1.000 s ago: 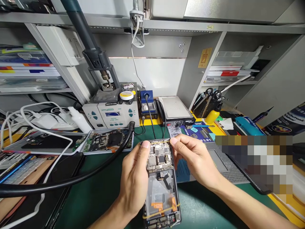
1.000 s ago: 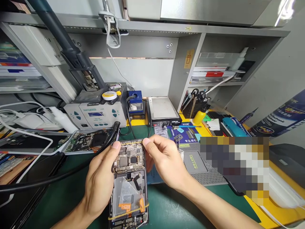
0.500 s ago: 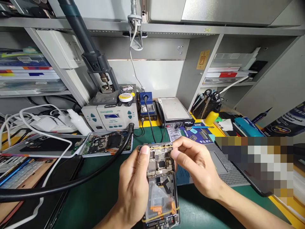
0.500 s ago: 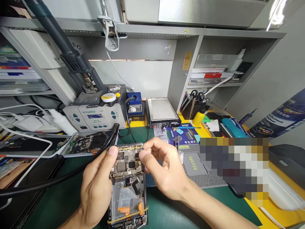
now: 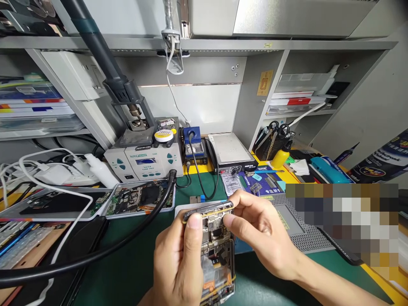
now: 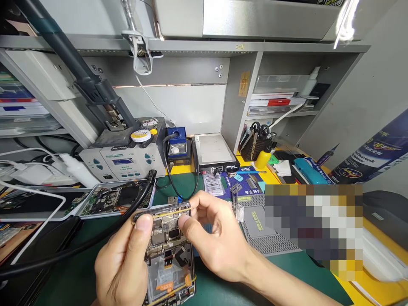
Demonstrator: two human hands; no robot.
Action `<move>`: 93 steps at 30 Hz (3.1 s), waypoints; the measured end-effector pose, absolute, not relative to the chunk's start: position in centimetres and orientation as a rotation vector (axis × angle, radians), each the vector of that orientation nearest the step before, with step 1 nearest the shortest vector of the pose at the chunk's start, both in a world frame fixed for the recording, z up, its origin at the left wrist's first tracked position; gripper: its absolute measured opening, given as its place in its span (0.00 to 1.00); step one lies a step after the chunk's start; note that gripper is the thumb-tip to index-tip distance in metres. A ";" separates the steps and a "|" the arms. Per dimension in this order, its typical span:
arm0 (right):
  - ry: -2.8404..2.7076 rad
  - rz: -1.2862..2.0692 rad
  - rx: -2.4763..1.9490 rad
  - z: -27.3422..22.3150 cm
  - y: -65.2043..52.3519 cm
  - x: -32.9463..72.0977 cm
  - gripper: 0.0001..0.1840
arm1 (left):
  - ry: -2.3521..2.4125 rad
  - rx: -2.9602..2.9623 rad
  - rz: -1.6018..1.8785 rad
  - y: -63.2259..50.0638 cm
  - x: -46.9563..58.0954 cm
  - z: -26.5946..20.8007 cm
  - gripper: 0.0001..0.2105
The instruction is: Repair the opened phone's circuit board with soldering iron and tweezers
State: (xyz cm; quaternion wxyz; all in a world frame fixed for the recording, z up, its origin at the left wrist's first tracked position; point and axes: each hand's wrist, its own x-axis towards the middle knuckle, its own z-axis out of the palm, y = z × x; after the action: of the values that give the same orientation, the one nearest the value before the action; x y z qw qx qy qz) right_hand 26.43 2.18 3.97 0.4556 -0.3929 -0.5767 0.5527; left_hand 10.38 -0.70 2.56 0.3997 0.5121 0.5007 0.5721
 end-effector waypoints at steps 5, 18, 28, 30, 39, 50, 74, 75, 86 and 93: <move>-1.455 1.321 -0.954 3.9 2.1 26.4 0.15 | 1.208 1.301 1.516 -0.7 10.5 2.5 0.20; -1.330 1.455 -0.993 4.5 2.9 25.8 0.19 | 1.273 1.327 1.411 0.2 9.7 3.4 0.20; -1.298 1.581 -1.126 3.8 4.4 26.0 0.27 | 1.011 0.762 0.922 2.5 8.5 4.1 0.27; -1.515 1.401 -1.272 4.7 5.2 27.8 0.28 | 0.994 0.717 0.896 2.8 8.3 4.2 0.27; -2.330 0.208 -1.710 4.3 7.8 37.0 0.23 | 0.918 0.612 0.909 4.5 7.1 4.1 0.16; -2.715 -0.404 -1.490 2.2 7.2 40.1 0.13 | 0.862 0.624 0.862 3.9 8.3 3.3 0.12; -2.450 -0.244 -1.565 2.8 7.3 39.2 0.13 | 0.836 0.693 0.874 3.9 7.8 2.8 0.16; -2.476 -0.210 -1.572 2.7 7.2 39.2 0.14 | 0.837 0.696 0.872 3.9 7.9 2.7 0.16; -2.350 0.246 -1.712 4.0 5.4 39.3 0.16 | 0.867 0.681 0.872 3.7 7.9 3.2 0.15; -2.022 0.728 -1.647 4.2 5.2 38.1 0.23 | 0.854 0.665 0.893 3.8 8.0 3.2 0.14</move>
State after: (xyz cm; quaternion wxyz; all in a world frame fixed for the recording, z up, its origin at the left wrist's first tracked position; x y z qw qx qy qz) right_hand 38.07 5.20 4.23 0.2155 -0.5941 -0.7292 0.2625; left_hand 7.96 3.79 3.17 0.7638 0.3058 0.3926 0.4110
